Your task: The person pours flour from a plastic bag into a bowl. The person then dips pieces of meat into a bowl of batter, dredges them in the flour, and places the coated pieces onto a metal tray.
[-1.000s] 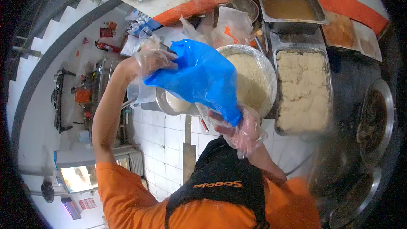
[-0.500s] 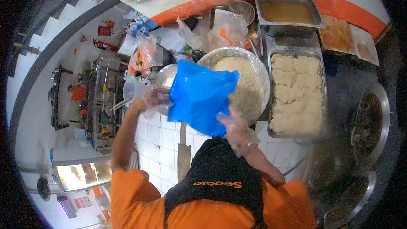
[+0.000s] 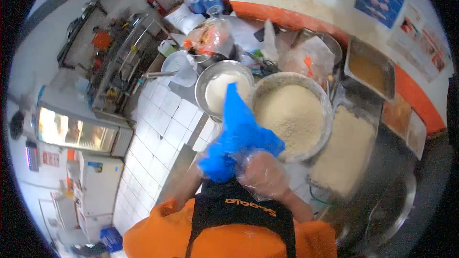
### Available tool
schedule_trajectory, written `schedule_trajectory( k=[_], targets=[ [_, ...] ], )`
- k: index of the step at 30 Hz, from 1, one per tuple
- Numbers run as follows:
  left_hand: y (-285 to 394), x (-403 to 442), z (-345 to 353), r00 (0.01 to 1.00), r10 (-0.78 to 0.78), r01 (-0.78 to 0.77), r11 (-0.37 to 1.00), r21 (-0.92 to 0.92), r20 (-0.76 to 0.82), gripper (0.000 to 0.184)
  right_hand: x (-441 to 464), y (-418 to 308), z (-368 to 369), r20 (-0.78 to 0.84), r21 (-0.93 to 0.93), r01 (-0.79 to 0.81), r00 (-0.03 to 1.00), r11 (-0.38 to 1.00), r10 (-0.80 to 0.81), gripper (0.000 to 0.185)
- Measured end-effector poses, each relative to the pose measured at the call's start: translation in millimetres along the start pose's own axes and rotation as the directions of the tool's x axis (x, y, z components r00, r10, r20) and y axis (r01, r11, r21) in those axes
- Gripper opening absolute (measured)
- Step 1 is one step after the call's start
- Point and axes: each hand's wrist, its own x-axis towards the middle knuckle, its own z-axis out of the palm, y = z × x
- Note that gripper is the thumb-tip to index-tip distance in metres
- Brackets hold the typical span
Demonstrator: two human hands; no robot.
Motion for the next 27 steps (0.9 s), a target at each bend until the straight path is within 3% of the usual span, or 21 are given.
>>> schedule_trajectory(
  k=[2, 3, 4, 6, 7, 8, 9, 10, 12, 13, 14, 15, 16, 17, 19, 20, 22, 23, 25, 27],
  targets=[
    [-10, -5, 34, 0.989, 0.078, -0.091, 0.99, 0.111, 0.124, 0.098, 9, -7, 0, 0.099, -0.043, -0.057, 0.993, 0.997, 0.061, 0.026],
    [-13, -9, 32, 0.998, 0.06, -0.062, 0.995, 0.072, 0.027, 0.092, 14, -10, 1, 0.128, -0.069, -0.079, 0.988, 0.994, 0.088, 0.026],
    [-9, -11, 38, 0.997, 0.064, -0.065, 0.996, 0.056, 0.032, 0.092, 16, -11, 6, 0.137, -0.084, -0.082, 0.986, 0.993, 0.093, 0.026],
    [4, -9, 55, 0.995, 0.083, -0.081, 0.996, -0.035, 0.06, 0.086, 22, -9, 13, 0.014, -0.35, -0.016, 1.0, 0.937, 0.022, 0.029],
    [6, -6, 48, 0.994, 0.075, -0.072, 0.996, -0.049, 0.073, 0.086, 25, -10, 10, 0.018, -0.361, -0.03, 0.999, 0.932, 0.039, 0.029],
    [8, -4, 35, 0.999, 0.039, -0.039, 0.997, -0.061, 0.013, 0.083, 29, -13, 5, -0.301, -0.301, 0.048, 0.943, 0.953, -0.142, 0.037],
    [11, 2, 21, 0.999, 0.0, -0.004, 0.997, -0.071, -0.044, 0.08, 35, -17, 0, -0.593, -0.274, 0.142, 0.754, 0.951, -0.283, 0.046],
    [13, 13, 5, 1.0, -0.01, 0.009, 0.997, -0.077, -0.024, 0.08, 43, -22, -4, -0.593, -0.286, 0.121, 0.756, 0.951, -0.275, 0.046],
    [18, 38, -24, 0.987, 0.009, 0.023, 0.981, -0.193, 0.162, 0.073, 62, -32, -8, -0.734, -0.173, -0.178, 0.679, 0.969, -0.006, 0.078],
    [46, 23, 8, 0.987, 0.0, 0.049, 0.953, -0.298, 0.162, 0.072, 76, -32, -14, -0.712, -0.045, -0.128, 0.7, 0.991, 0.058, 0.102],
    [56, 31, 5, 0.982, -0.023, 0.077, 0.955, -0.287, 0.185, 0.072, 87, -30, -9, -0.725, -0.043, -0.156, 0.684, 0.987, 0.077, 0.102],
    [67, 41, 2, 0.986, -0.059, 0.076, 0.991, -0.107, 0.157, 0.073, 101, -22, 0, -0.607, 0.325, -0.069, 0.75, 0.943, 0.264, 0.104],
    [78, 52, -1, 0.988, -0.084, 0.075, 0.994, 0.077, 0.131, 0.074, 115, -13, 9, -0.436, 0.651, -0.007, 0.816, 0.759, 0.381, 0.106],
    [80, 67, -17, 0.981, -0.11, 0.098, 0.992, 0.086, 0.16, 0.074, 128, -4, 19, -0.454, 0.647, -0.02, 0.793, 0.762, 0.406, 0.106],
    [87, 99, -45, 0.976, -0.118, 0.078, 0.974, 0.212, 0.183, 0.077, 152, 6, 31, -0.517, 0.407, -0.057, 0.809, 0.912, 0.281, 0.093],
    [100, 103, -48, 0.969, -0.136, 0.091, 0.972, 0.216, 0.205, 0.077, 159, 5, 25, -0.529, 0.402, -0.075, 0.794, 0.913, 0.299, 0.093],
    [156, 90, -19, 0.976, -0.102, 0.074, 0.986, 0.148, 0.192, 0.075, 171, -2, -11, -0.617, 0.481, 0.004, 0.712, 0.877, 0.335, 0.07],
    [166, 98, -32, 0.969, -0.073, 0.022, 0.978, 0.21, 0.237, 0.075, 173, -5, -33, -0.639, 0.466, -0.087, 0.655, 0.88, 0.404, 0.067],
    [193, 107, -52, 0.965, -0.044, -0.016, 0.974, 0.227, 0.259, 0.074, 168, 24, -73, -0.826, 0.187, -0.137, 0.513, 0.973, 0.231, 0.064],
    [214, 111, -73, 0.967, 0.012, -0.07, 0.974, 0.216, 0.256, 0.074, 160, 68, -117, -0.844, 0.153, -0.208, 0.481, 0.966, 0.237, 0.057]
  ],
)
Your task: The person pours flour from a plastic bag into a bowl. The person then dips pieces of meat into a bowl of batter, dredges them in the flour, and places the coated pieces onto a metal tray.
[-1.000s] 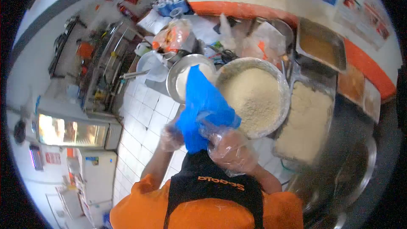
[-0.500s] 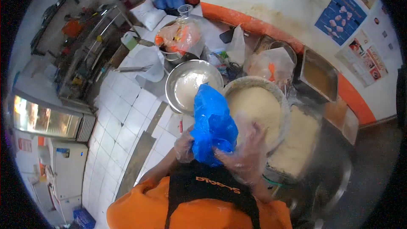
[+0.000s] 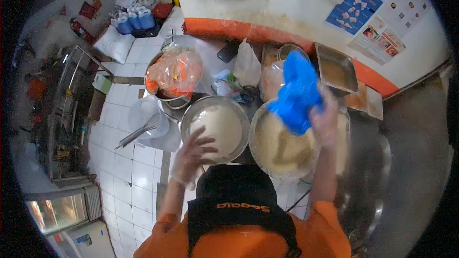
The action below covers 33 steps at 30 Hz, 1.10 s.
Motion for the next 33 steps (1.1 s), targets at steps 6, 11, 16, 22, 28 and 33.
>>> schedule_trajectory(
  k=[6, 11, 16, 22, 28, 33],
  targets=[
    [30, -24, -16, 0.919, 0.201, -0.156, 0.976, 0.154, -0.339, 0.069, 102, 74, -8, 0.2, -0.451, 0.325, 0.944, 0.831, -0.261, 0.05],
    [22, -46, -23, 0.825, 0.306, -0.267, 0.952, 0.15, -0.476, 0.064, 116, 308, 65, 0.532, -0.696, 0.256, 0.812, 0.671, 0.241, 0.03],
    [13, -55, -14, 0.727, 0.367, -0.243, 0.928, 0.283, -0.58, 0.049, 107, 295, 85, 0.565, -0.441, -0.115, 0.735, 0.89, 0.375, 0.027],
    [60, 9, 1, 0.735, 0.591, -0.333, 0.742, 0.582, -0.333, 0.035, 108, 257, 58, 0.649, -0.458, 0.317, 0.758, 0.831, 0.068, 0.038],
    [116, 181, -53, 0.796, 0.502, -0.266, -0.214, 0.94, 0.34, 0.026, 65, 123, -48, 0.186, -0.293, 0.155, 0.977, 0.944, -0.103, 0.038],
    [117, 307, -208, 0.946, 0.324, 0.039, -0.072, 0.997, -0.014, 0.029, -26, 109, -92, 0.106, -0.154, -0.037, 0.993, 0.987, 0.053, 0.035]
  ],
)
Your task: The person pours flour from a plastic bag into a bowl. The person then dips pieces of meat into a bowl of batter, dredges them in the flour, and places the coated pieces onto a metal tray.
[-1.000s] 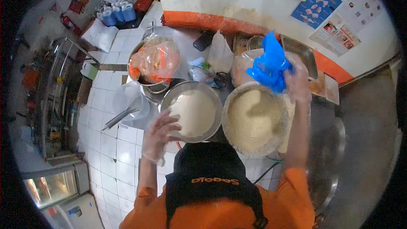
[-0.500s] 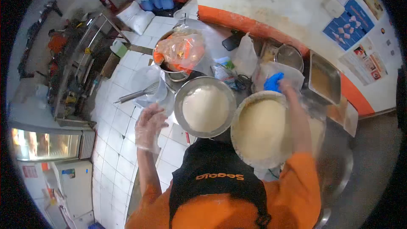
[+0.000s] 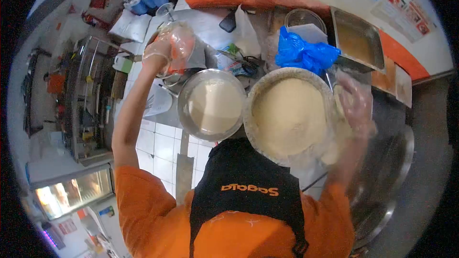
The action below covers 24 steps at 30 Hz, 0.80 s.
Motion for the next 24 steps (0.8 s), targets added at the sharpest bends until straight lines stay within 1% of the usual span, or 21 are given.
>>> schedule_trajectory(
  k=[1, 2, 3, 4, 5, 6, 7, 8, 9, 10, 12, 14, 15, 16, 18, 19, 20, 21, 22, 23, 24],
  targets=[
    [41, -13, -11, 0.993, 0.106, -0.116, 0.895, 0.431, 0.046, 0.03, -22, 4, 2, -0.017, 0.001, -0.114, 0.993, 0.994, 0.114, 0.034],
    [64, -23, -16, 0.975, 0.179, -0.212, 0.605, 0.767, 0.128, 0.031, -42, 6, 3, -0.025, 0.003, -0.223, 0.974, 0.975, 0.223, 0.032],
    [51, -6, -8, 0.989, 0.012, -0.121, 0.614, 0.78, 0.144, 0.033, -59, 6, 3, -0.025, 0.004, -0.227, 0.973, 0.974, 0.227, 0.032],
    [44, -6, -7, 0.989, 0.008, -0.12, 0.612, 0.781, 0.146, 0.033, -75, 4, 4, -0.005, -0.068, -0.29, 0.957, 0.955, 0.29, 0.031],
    [37, -11, -7, 0.982, 0.091, -0.185, 0.622, 0.761, 0.164, 0.035, -89, 1, 7, 0.017, -0.141, -0.347, 0.936, 0.927, 0.352, 0.03],
    [31, -14, -9, 0.968, 0.175, -0.249, 0.627, 0.739, 0.177, 0.036, -99, -4, 12, 0.024, -0.138, -0.343, 0.937, 0.929, 0.349, 0.03],
    [39, -17, -11, 0.97, 0.168, -0.242, 0.627, 0.74, 0.175, 0.036, -108, -8, 16, 0.036, -0.093, -0.458, 0.886, 0.884, 0.463, 0.029],
    [50, -16, -11, 0.969, 0.121, -0.244, 0.573, 0.782, 0.214, 0.033, -116, -12, 20, 0.052, -0.052, -0.568, 0.82, 0.822, 0.57, 0.028],
    [68, -16, -12, 0.966, 0.073, -0.249, 0.517, 0.819, 0.248, 0.032, -125, -12, 25, 0.055, -0.054, -0.565, 0.821, 0.823, 0.568, 0.028],
    [91, -24, -17, 0.967, 0.069, -0.243, 0.521, 0.818, 0.244, 0.032, -133, -7, 29, 0.04, -0.004, -0.55, 0.834, 0.835, 0.55, 0.028],
    [127, -44, -29, 0.991, -0.095, -0.028, 0.565, 0.825, 0.099, 0.023, -150, 3, 39, 0.023, 0.044, -0.526, 0.85, 0.849, 0.526, 0.027],
    [104, -35, -27, 0.992, -0.051, -0.068, 0.56, 0.825, 0.117, 0.023, -162, 9, 50, -0.02, 0.245, -0.426, 0.896, 0.871, 0.444, 0.027],
    [94, -32, -28, 0.99, -0.009, -0.115, 0.552, 0.826, 0.143, 0.022, -160, 0, 51, -0.021, 0.245, -0.415, 0.901, 0.876, 0.433, 0.027],
    [89, -33, -34, 0.992, -0.012, -0.1, 0.554, 0.826, 0.128, 0.022, -155, -13, 50, -0.041, 0.193, -0.407, 0.906, 0.893, 0.421, 0.027],
    [82, -34, -47, 0.989, 0.06, -0.141, 0.644, 0.752, 0.134, 0.023, -147, -26, 50, -0.061, 0.141, -0.379, 0.919, 0.914, 0.39, 0.028],
    [81, -35, -54, 0.991, 0.06, -0.13, 0.642, 0.755, 0.12, 0.023, -146, -29, 52, -0.066, 0.172, -0.462, 0.876, 0.87, 0.478, 0.027],
    [79, -37, -59, 0.996, 0.091, -0.051, 0.736, 0.675, -0.023, 0.024, -145, -33, 53, -0.067, 0.203, -0.544, 0.822, 0.814, 0.566, 0.027],
    [79, -41, -62, 0.98, 0.104, 0.011, 0.819, 0.574, -0.167, 0.026, -139, -41, 53, -0.069, 0.206, -0.539, 0.825, 0.817, 0.561, 0.027],
    [89, -50, -72, 0.98, 0.104, 0.012, 0.819, 0.574, -0.169, 0.026, -132, -52, 50, -0.075, 0.142, -0.434, 0.891, 0.89, 0.447, 0.027],
    [110, -65, -90, 0.984, 0.015, 0.083, 0.848, 0.523, -0.18, 0.03, -124, -62, 50, -0.074, 0.076, -0.32, 0.943, 0.944, 0.325, 0.026],
    [128, -79, -102, 0.979, -0.075, 0.156, 0.87, 0.468, -0.187, 0.034, -116, -68, 51, -0.075, 0.074, -0.315, 0.944, 0.946, 0.32, 0.026]
  ],
)
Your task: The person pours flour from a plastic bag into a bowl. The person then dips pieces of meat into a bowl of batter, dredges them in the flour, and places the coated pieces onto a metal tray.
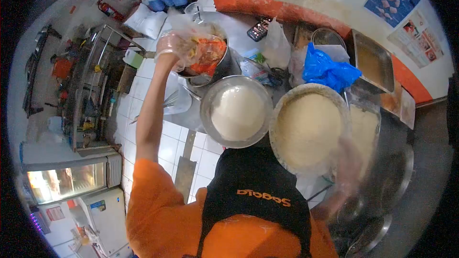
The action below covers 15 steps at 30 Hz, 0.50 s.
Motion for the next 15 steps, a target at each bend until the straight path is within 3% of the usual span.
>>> schedule_trajectory(
  k=[1, 2, 4, 5, 7, 9, 12, 13, 15],
  targets=[
    [8, -10, -7, 0.98, 0.021, -0.043, 0.993, -0.107, -0.196, 0.033, 6, -9, 3, 0.048, -0.038, 0.065, 0.997, 0.997, -0.063, 0.026],
    [9, -15, -14, 0.98, 0.016, -0.039, 0.993, -0.11, -0.199, 0.033, 13, -16, 8, 0.098, -0.073, 0.132, 0.987, 0.989, -0.124, 0.026],
    [9, -28, -28, 0.984, -0.085, -0.006, 0.857, -0.516, -0.153, 0.028, 24, -26, 26, 0.133, 0.015, 0.19, 0.973, 0.982, -0.19, 0.026],
    [11, -37, -36, 0.982, -0.117, 0.025, 0.862, -0.506, -0.149, 0.03, 30, -32, 35, 0.157, 0.107, 0.238, 0.955, 0.965, -0.253, 0.027],
    [11, -59, -19, 0.975, 0.112, -0.219, 0.658, -0.72, -0.195, 0.032, 43, -56, 56, 0.257, 0.247, 0.144, 0.944, 0.958, -0.208, 0.03],
    [34, -85, 10, 0.885, 0.23, -0.463, 0.353, -0.813, -0.404, 0.032, 50, -92, 87, 0.221, 0.432, 0.145, 0.94, 0.89, -0.26, 0.035],
    [104, -149, 11, 0.929, 0.366, -0.073, 0.059, -0.996, -0.047, 0.034, 43, -133, 132, 0.26, 0.583, 0.057, 0.932, 0.811, -0.252, 0.035],
    [115, -167, 35, 0.942, 0.282, -0.269, 0.308, -0.913, -0.183, 0.034, 40, -138, 144, 0.26, 0.544, 0.096, 0.925, 0.834, -0.276, 0.033],
    [143, -199, 21, 0.987, 0.113, 0.046, 0.467, -0.883, 0.112, 0.03, 39, -131, 157, 0.262, 0.502, 0.136, 0.917, 0.854, -0.301, 0.032]
  ],
)
